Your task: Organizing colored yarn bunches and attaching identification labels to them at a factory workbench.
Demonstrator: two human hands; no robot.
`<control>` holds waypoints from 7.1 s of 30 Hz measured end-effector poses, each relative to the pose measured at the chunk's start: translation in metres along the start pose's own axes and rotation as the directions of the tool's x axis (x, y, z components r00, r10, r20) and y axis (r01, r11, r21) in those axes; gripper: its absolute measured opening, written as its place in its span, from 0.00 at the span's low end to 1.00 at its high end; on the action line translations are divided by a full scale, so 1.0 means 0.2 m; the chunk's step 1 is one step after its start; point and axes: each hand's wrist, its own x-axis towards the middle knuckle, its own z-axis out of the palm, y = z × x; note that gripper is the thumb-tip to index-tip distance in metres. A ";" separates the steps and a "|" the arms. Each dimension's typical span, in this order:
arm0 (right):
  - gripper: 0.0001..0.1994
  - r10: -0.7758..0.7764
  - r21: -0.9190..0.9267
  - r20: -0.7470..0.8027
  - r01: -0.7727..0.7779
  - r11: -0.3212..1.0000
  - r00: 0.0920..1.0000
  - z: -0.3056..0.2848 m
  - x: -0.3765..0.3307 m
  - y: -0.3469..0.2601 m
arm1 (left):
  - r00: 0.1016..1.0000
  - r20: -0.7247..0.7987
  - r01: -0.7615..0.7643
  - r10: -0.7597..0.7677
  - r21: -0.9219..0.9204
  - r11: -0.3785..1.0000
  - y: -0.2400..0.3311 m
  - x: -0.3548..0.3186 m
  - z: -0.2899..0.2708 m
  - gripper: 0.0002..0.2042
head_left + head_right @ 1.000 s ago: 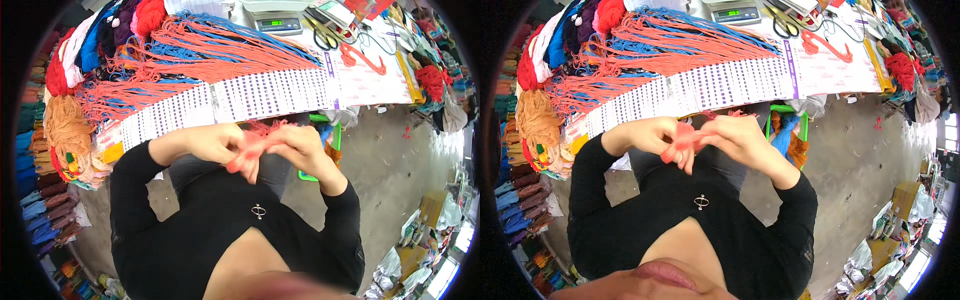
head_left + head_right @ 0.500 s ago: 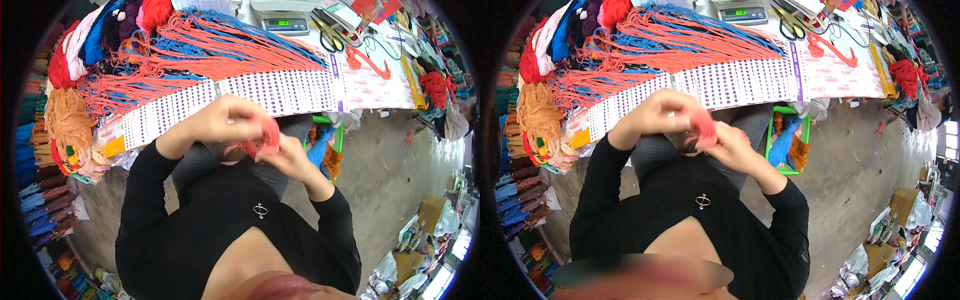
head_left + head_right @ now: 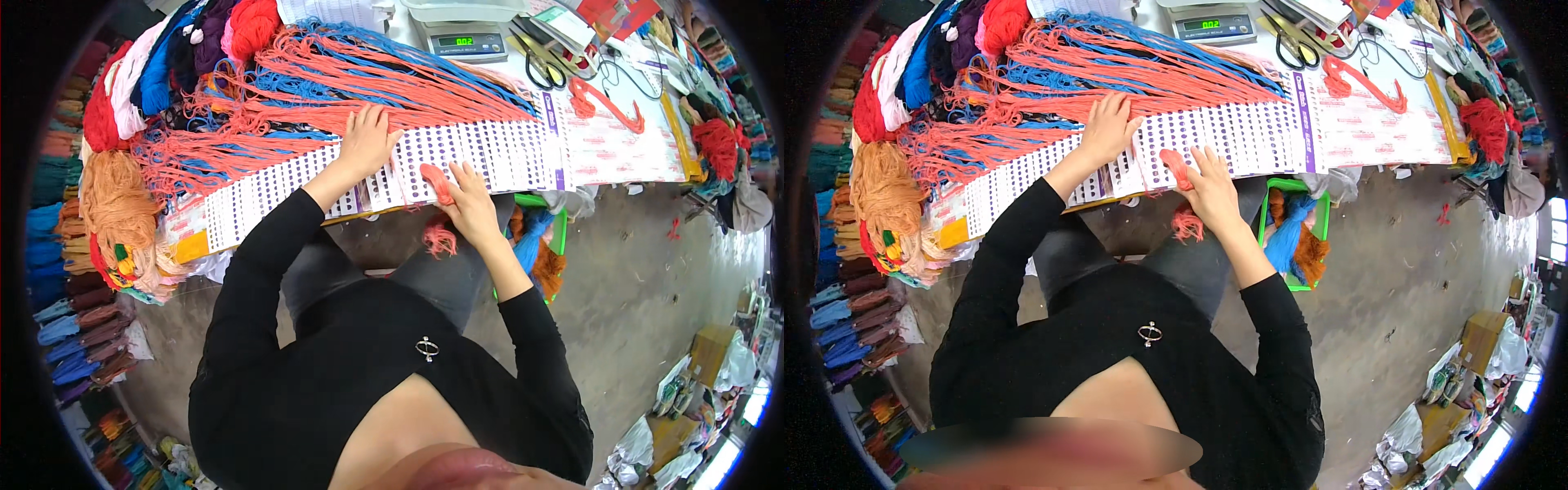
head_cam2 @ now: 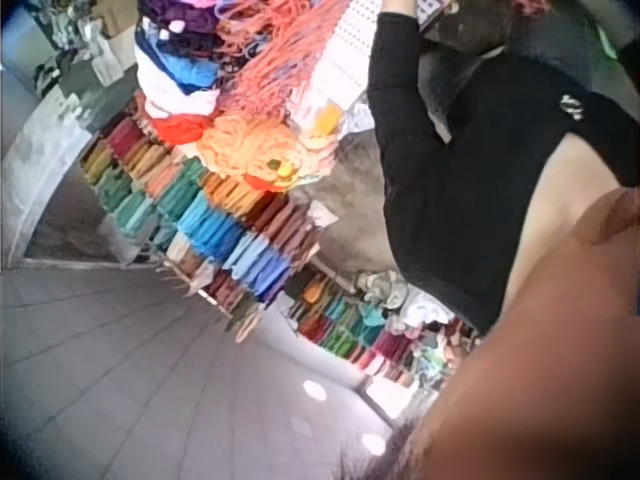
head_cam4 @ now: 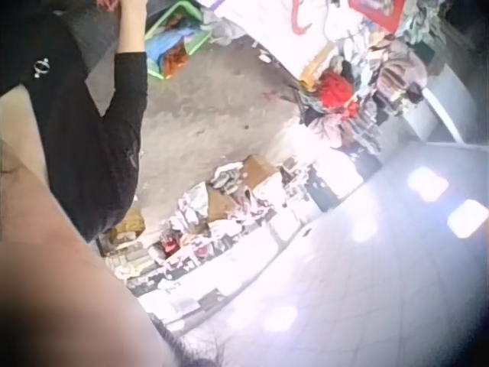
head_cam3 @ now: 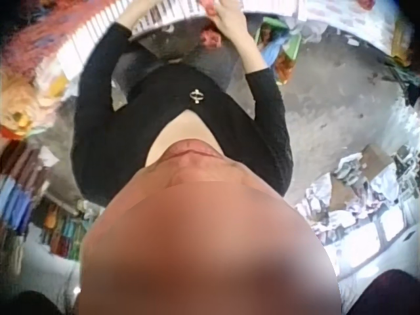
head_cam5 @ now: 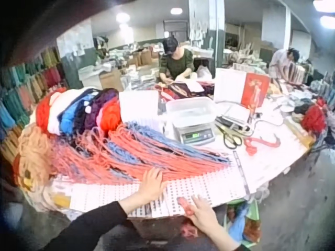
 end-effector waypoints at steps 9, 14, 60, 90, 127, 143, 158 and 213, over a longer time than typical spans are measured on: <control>0.20 0.015 -0.007 0.018 -0.015 1.000 1.000 -0.01 -0.02 0.02 | 0.974 -0.173 0.168 -0.144 0.135 0.977 -0.39 0.11 -0.27 0.24; 0.20 -0.001 -0.025 0.044 0.002 1.000 0.999 0.01 0.00 0.01 | 0.953 -0.087 0.260 -0.289 -0.251 0.932 -0.95 0.22 -0.54 0.30; 0.12 0.783 -0.124 0.055 -0.774 0.622 0.620 -0.68 -1.26 1.13 | 0.915 0.194 0.052 0.354 -0.926 0.373 0.61 -0.44 -0.44 0.14; 0.10 0.770 0.795 -0.573 -0.038 0.606 0.281 -1.36 -1.22 0.17 | 0.819 0.102 -0.191 0.564 -0.880 0.435 0.74 -0.67 -0.28 0.17; 0.09 0.500 0.636 0.084 -0.433 0.639 0.862 0.15 -0.46 0.20 | 0.984 0.180 0.160 -0.011 -0.841 0.517 -0.22 -1.06 -0.39 0.13; 0.10 0.378 0.093 0.104 -0.388 0.917 0.920 0.36 -0.43 -0.04 | 0.167 -0.661 0.728 -0.731 -0.418 0.544 -2.83 -1.38 -1.29 0.20; 0.11 0.388 -0.012 0.081 -0.388 0.921 0.918 0.41 -0.44 -0.02 | 0.185 -0.496 0.860 -0.848 -0.336 0.384 -3.41 -1.51 -1.60 0.17; 0.14 -0.421 0.852 0.417 -0.508 -0.128 0.806 0.16 0.19 -1.36 | 0.690 -0.132 -0.034 -0.712 -0.988 0.151 -0.81 -1.93 -1.04 0.24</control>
